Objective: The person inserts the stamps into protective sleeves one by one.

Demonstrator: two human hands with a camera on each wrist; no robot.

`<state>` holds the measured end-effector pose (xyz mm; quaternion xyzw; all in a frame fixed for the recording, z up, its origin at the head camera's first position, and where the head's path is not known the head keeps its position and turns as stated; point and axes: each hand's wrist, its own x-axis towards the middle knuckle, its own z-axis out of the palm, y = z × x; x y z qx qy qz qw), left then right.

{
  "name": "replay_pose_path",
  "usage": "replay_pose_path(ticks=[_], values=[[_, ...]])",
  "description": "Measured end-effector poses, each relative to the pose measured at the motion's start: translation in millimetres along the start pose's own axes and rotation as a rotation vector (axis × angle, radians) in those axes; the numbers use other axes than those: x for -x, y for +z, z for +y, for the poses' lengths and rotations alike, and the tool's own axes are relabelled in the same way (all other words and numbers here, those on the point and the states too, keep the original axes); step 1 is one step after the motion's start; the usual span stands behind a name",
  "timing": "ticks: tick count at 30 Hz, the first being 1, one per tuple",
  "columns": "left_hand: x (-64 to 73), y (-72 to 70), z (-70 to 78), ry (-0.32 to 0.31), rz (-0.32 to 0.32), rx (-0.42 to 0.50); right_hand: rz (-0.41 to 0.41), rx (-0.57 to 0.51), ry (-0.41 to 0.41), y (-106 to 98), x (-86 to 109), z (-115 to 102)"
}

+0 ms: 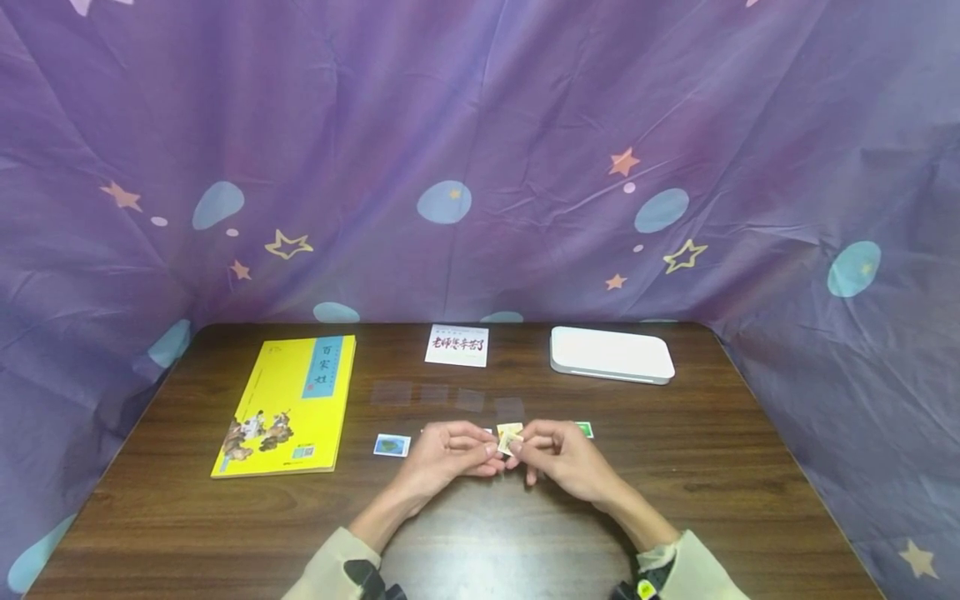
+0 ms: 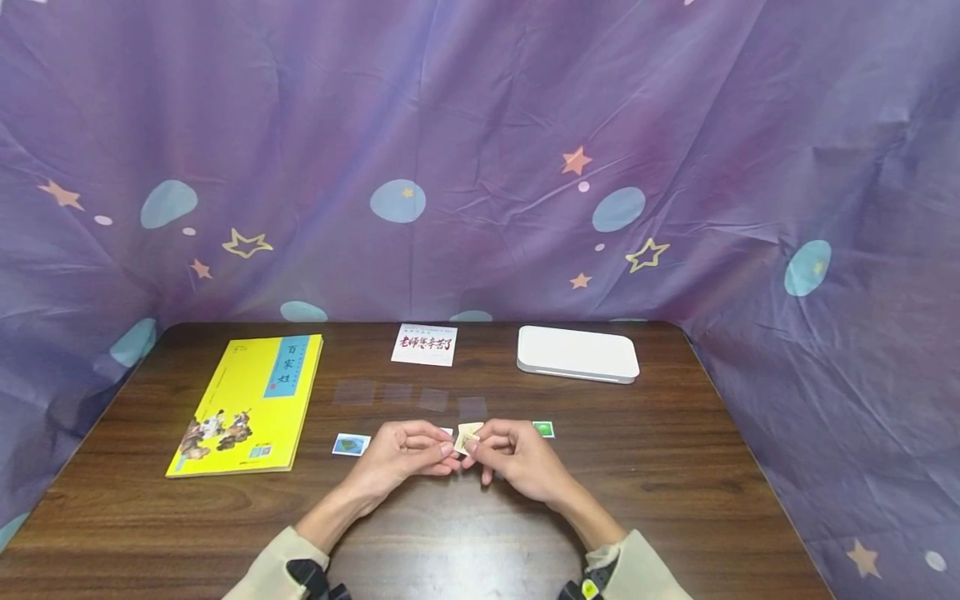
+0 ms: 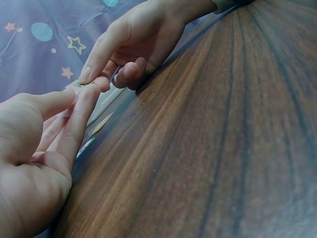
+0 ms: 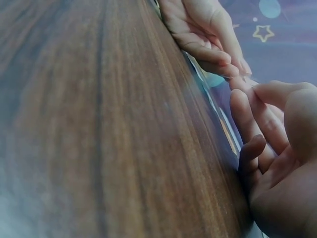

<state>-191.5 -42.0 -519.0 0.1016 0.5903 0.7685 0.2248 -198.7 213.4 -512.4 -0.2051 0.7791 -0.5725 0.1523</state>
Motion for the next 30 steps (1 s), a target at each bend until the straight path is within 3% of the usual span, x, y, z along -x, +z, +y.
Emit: replay_pose_path(ticks=[13, 30], values=[[-0.9, 0.2, -1.6, 0.02, 0.014, -0.052, -0.067, 0.011, -0.068, 2.0, 1.9, -2.0], [-0.2, 1.6, 0.1, 0.02, 0.02, -0.056, -0.054, 0.05, -0.011, 1.9, 1.2, -0.4]])
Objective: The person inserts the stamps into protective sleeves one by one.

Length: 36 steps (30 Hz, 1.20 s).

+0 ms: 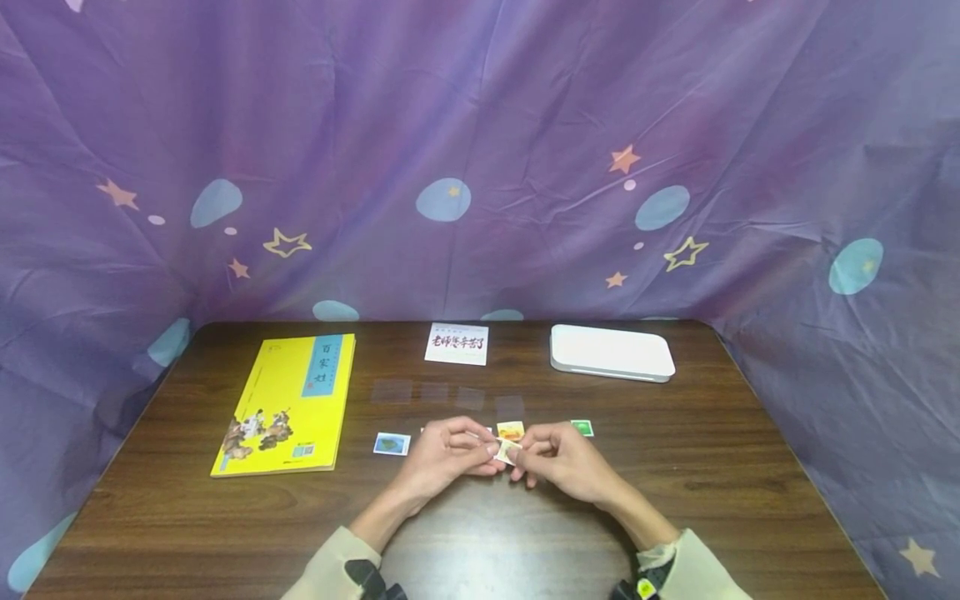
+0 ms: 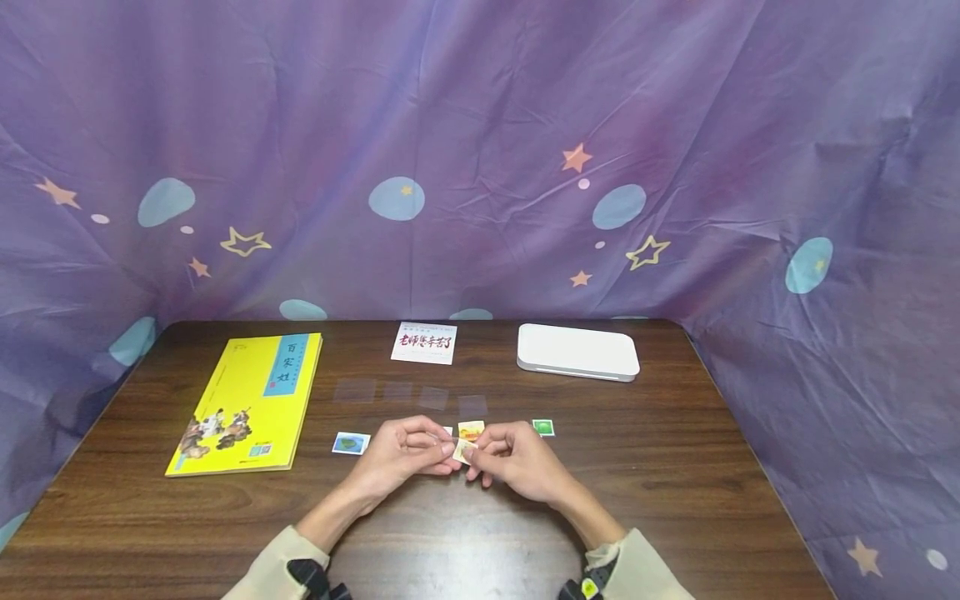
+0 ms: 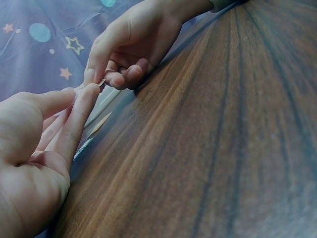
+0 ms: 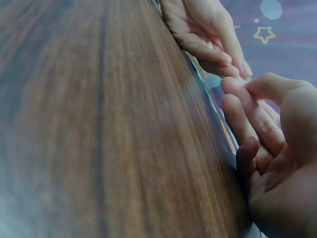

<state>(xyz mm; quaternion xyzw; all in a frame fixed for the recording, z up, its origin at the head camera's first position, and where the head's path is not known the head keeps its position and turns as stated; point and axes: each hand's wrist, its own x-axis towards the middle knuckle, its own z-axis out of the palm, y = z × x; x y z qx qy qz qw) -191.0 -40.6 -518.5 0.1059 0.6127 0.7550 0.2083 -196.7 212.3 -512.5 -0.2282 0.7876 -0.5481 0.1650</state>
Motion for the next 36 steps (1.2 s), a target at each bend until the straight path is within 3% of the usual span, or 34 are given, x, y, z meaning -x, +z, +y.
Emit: replay_pose_path(ticks=[36], values=[[0.6, -0.3, -0.3, -0.007, -0.039, -0.032, -0.02, -0.003, -0.015, 1.1, 0.1, 0.0]])
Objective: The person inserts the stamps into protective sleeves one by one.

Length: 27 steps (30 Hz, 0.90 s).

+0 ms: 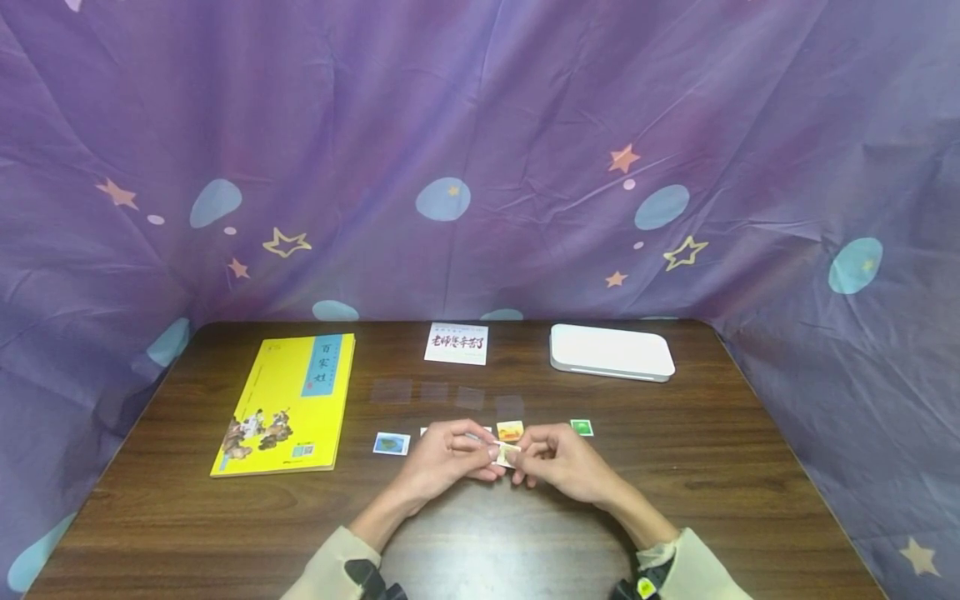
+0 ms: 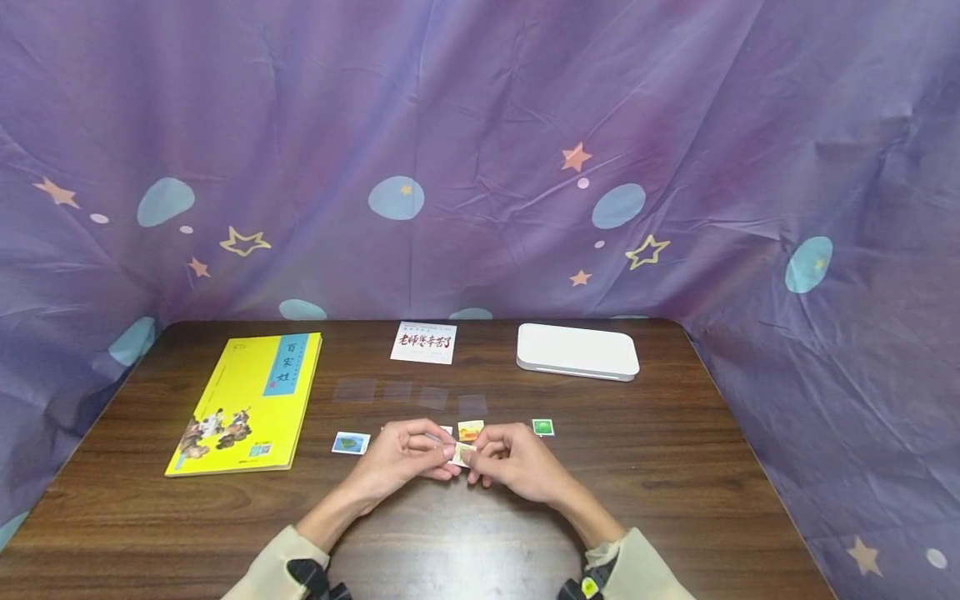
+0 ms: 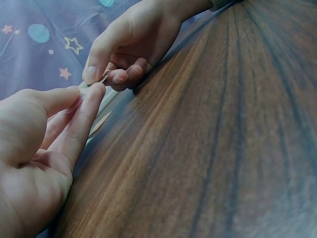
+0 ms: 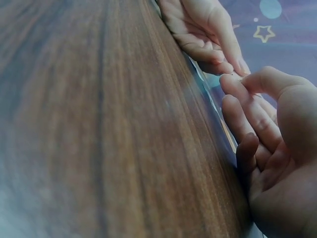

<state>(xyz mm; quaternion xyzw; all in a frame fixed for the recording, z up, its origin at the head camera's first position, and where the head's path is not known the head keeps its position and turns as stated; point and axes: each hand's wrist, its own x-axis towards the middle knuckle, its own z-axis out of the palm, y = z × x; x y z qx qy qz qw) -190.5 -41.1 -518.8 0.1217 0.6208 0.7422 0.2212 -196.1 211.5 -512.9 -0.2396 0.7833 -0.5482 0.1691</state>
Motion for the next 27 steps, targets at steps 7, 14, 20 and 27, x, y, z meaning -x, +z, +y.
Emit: replay_pose_path(ticks=[7, 14, 20, 27], values=[[-1.0, -0.1, -0.3, 0.011, 0.005, -0.014, 0.012, -0.004, 0.003, -0.7, -1.5, 2.2], [-1.1, 0.0, -1.0, 0.011, 0.005, 0.006, 0.035, -0.036, 0.014, -2.1, -1.1, 2.9], [0.1, -0.9, -1.2, 0.012, -0.039, 0.014, 0.029, -0.044, 0.017, -1.4, -1.5, 3.2], [-0.3, -1.9, -0.8, 0.017, -0.049, 0.023, 0.048, -0.046, 0.028, -2.1, -2.0, 5.2]])
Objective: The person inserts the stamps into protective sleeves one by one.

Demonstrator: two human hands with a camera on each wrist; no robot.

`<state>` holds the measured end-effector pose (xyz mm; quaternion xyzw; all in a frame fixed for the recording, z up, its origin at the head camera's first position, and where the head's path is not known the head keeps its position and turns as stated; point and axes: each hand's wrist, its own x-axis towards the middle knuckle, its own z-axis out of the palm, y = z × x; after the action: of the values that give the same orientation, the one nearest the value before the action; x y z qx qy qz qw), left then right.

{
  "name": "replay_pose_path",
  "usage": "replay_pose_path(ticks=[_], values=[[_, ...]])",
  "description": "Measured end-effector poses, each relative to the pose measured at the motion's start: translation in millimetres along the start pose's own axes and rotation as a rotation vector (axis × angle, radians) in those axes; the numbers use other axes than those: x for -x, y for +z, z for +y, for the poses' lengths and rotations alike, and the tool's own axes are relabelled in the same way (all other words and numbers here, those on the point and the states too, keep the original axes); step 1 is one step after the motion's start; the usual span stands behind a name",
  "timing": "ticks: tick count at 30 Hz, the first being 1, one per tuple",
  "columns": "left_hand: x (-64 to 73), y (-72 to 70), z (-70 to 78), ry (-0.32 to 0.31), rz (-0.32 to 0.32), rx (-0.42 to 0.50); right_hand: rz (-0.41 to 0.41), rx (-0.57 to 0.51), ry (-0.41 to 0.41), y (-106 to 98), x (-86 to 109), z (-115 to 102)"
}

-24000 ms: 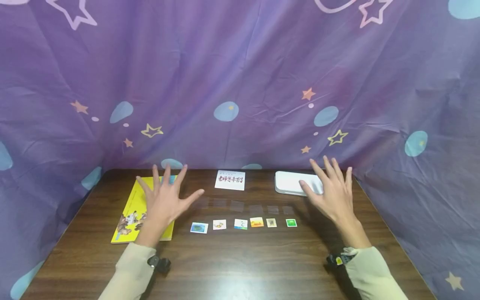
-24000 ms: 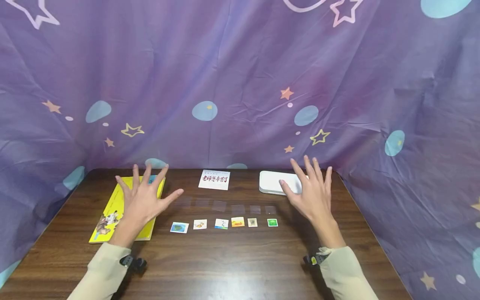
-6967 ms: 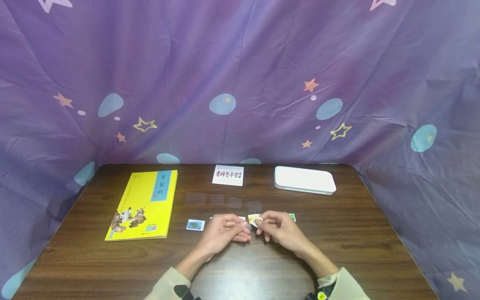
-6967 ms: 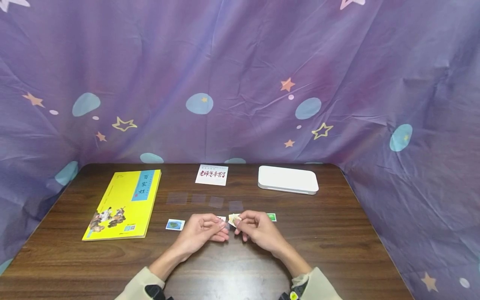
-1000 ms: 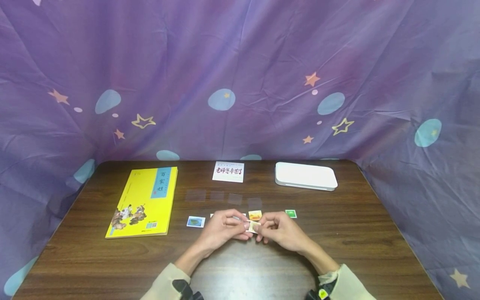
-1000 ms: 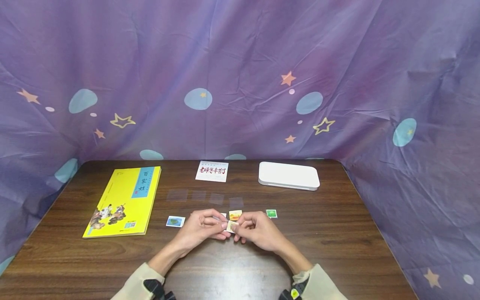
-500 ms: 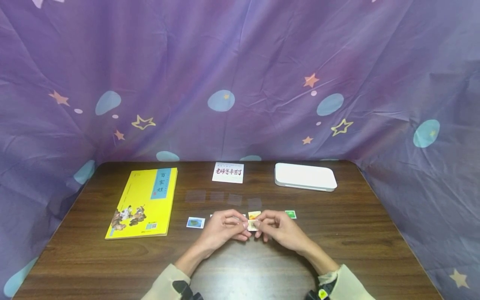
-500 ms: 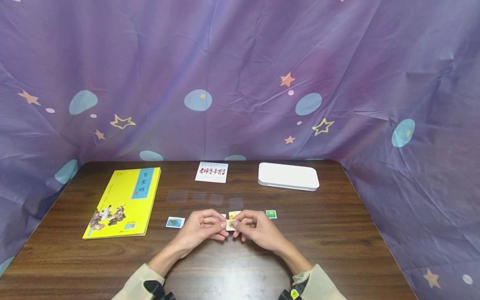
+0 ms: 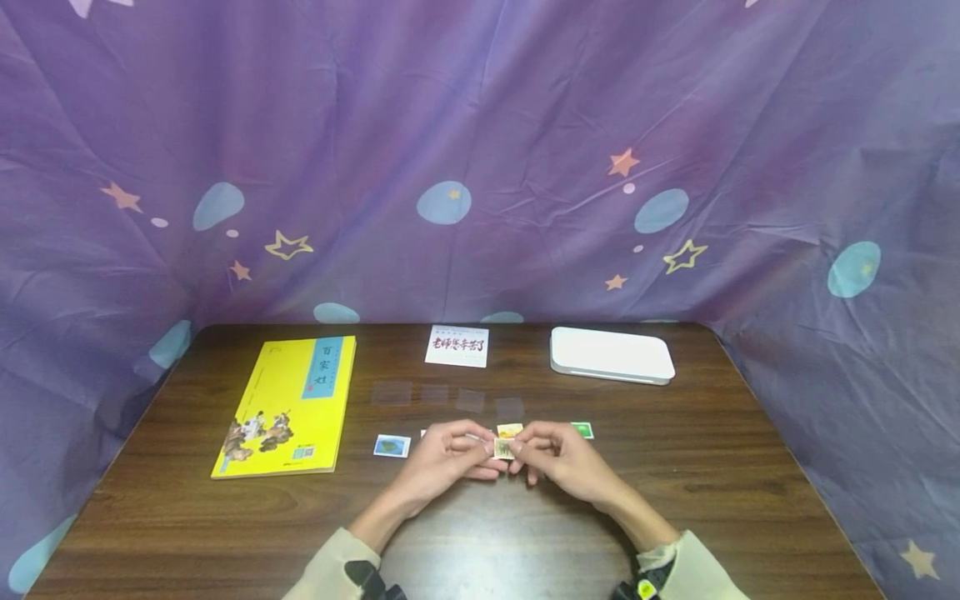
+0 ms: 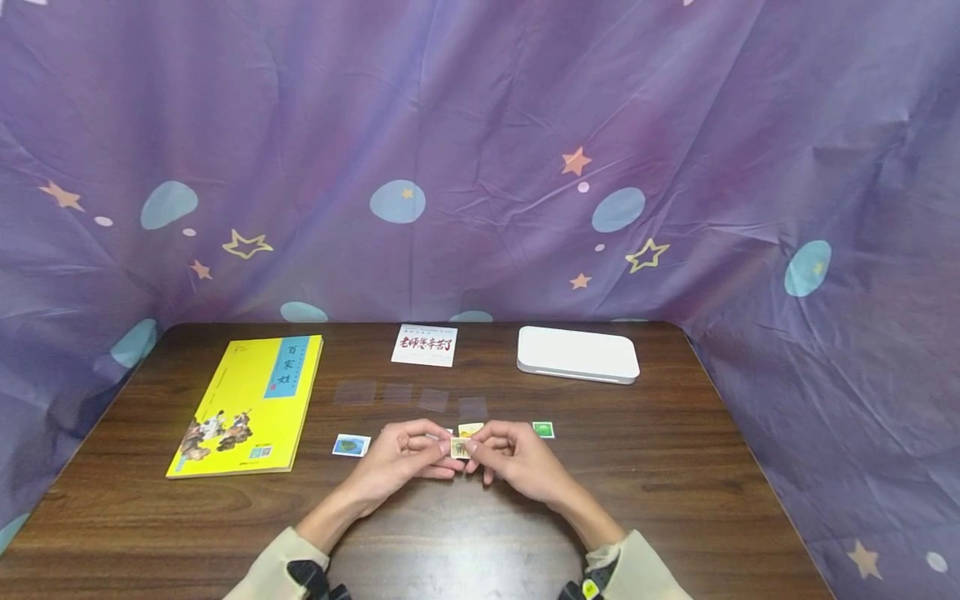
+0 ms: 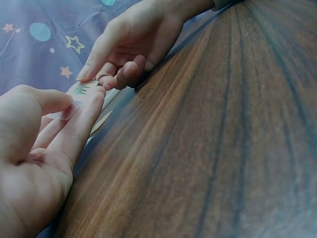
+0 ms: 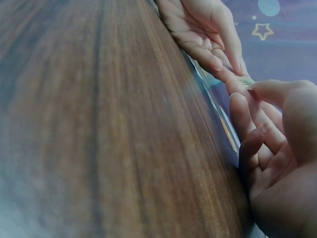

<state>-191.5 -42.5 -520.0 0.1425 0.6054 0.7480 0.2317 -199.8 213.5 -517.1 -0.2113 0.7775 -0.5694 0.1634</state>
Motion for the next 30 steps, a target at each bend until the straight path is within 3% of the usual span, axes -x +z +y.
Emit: replay_pose_path(ticks=[10, 19, 30], values=[[0.3, -1.3, -1.3, -0.002, -0.041, -0.029, 0.005, -0.006, -0.016, 1.5, 0.8, -0.5], [2.1, -3.8, 3.3, -0.005, -0.139, -0.05, 0.012, -0.018, -0.027, 2.1, 0.8, -0.3], [2.5, -7.8, 0.2, 0.003, -0.212, -0.087, 0.001, 0.02, -0.054, 3.0, 1.6, -0.2]])
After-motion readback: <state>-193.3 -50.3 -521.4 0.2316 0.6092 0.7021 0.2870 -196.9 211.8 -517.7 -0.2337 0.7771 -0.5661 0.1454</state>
